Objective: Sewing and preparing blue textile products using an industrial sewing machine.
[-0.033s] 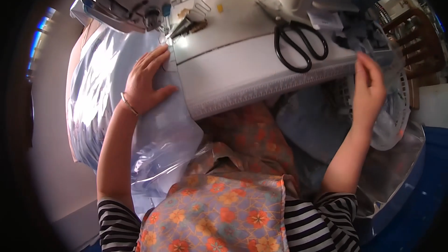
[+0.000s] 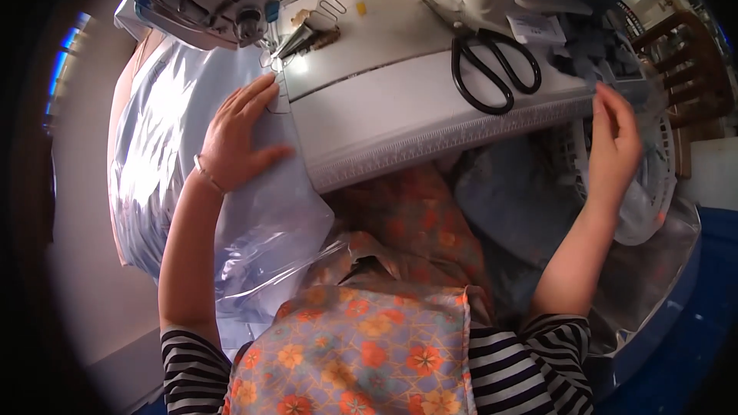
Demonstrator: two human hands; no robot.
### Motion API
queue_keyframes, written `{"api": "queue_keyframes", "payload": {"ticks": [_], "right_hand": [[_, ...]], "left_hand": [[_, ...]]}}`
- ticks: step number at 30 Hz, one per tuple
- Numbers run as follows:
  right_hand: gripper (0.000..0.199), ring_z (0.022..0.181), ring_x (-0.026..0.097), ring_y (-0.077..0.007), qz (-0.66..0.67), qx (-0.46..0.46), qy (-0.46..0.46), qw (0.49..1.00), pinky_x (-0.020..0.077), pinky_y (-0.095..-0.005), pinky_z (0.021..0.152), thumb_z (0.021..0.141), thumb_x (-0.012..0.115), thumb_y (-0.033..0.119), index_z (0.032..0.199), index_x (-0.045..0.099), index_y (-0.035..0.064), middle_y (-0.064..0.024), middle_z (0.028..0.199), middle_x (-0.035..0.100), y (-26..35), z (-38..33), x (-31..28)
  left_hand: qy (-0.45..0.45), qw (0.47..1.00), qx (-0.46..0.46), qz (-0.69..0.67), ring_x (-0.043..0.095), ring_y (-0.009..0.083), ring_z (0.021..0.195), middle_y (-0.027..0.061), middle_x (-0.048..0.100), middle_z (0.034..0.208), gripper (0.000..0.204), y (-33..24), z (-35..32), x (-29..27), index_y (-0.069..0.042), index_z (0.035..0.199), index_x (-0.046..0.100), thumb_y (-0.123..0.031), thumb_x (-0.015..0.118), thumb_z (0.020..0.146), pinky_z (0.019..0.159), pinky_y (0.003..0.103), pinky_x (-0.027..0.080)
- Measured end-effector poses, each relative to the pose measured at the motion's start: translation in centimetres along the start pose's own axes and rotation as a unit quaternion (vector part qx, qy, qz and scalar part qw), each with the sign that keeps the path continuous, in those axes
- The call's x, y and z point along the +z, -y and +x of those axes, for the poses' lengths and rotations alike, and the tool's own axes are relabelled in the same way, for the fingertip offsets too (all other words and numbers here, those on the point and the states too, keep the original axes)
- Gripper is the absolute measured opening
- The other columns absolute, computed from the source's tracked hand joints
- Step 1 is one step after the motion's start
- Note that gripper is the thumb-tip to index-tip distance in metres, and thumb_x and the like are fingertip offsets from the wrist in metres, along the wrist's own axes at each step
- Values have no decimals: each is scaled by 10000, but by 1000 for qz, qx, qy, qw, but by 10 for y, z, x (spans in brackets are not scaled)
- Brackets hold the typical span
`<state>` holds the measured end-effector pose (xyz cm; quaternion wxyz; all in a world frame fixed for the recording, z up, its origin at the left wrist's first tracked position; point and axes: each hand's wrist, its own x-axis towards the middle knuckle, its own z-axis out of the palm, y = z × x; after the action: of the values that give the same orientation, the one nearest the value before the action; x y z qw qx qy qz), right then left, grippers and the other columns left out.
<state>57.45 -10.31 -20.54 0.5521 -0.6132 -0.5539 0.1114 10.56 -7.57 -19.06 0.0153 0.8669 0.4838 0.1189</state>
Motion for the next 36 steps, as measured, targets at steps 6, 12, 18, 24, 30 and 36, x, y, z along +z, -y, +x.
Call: {"api": "queue_keyframes", "payload": {"ticks": [6,12,18,24,30,36], "right_hand": [[225,941,665,-137,-137,41,10,990,497,-269,844,934,664,128,1115,703,-1,-80,1018,723,-40,47,-34],[216,857,704,-232,-195,-11,87,977,520,-322,782,891,675,170,1048,723,28,-127,931,738,-37,86,-34],[316,898,697,-287,-280,51,114,952,528,-358,802,834,729,288,1021,726,32,-126,956,734,-31,96,-11],[386,927,685,-313,-321,28,144,936,529,-383,817,798,757,364,1014,728,45,-123,976,724,-44,93,5],[245,852,697,-236,-152,33,34,987,521,-345,754,855,738,249,943,687,26,-102,893,708,-55,97,17],[202,846,683,-142,177,45,-61,981,511,-262,754,933,696,139,1069,626,8,-62,951,689,-30,79,22]], "left_hand": [[-9,997,-56,-46,610,336,1117,121,640,1229,378,-40,-22,-8,-11,1119,659,-171,758,791,954,409,493],[-130,989,-67,37,652,283,896,66,674,968,82,-46,-18,14,-42,883,632,-32,667,810,792,401,522],[-162,980,-110,-20,648,279,885,68,667,943,75,-39,-21,19,-51,872,622,-13,623,808,812,386,496],[-144,980,-118,-71,636,292,883,78,666,947,82,-34,-18,18,-39,859,604,-3,616,787,813,382,487],[-143,980,-109,-85,632,301,888,85,667,948,74,-31,-20,17,-32,847,600,1,616,783,821,389,487],[-135,982,-114,-62,632,345,950,119,675,1001,106,-36,-16,12,-36,905,642,-18,630,802,857,411,491]]}}
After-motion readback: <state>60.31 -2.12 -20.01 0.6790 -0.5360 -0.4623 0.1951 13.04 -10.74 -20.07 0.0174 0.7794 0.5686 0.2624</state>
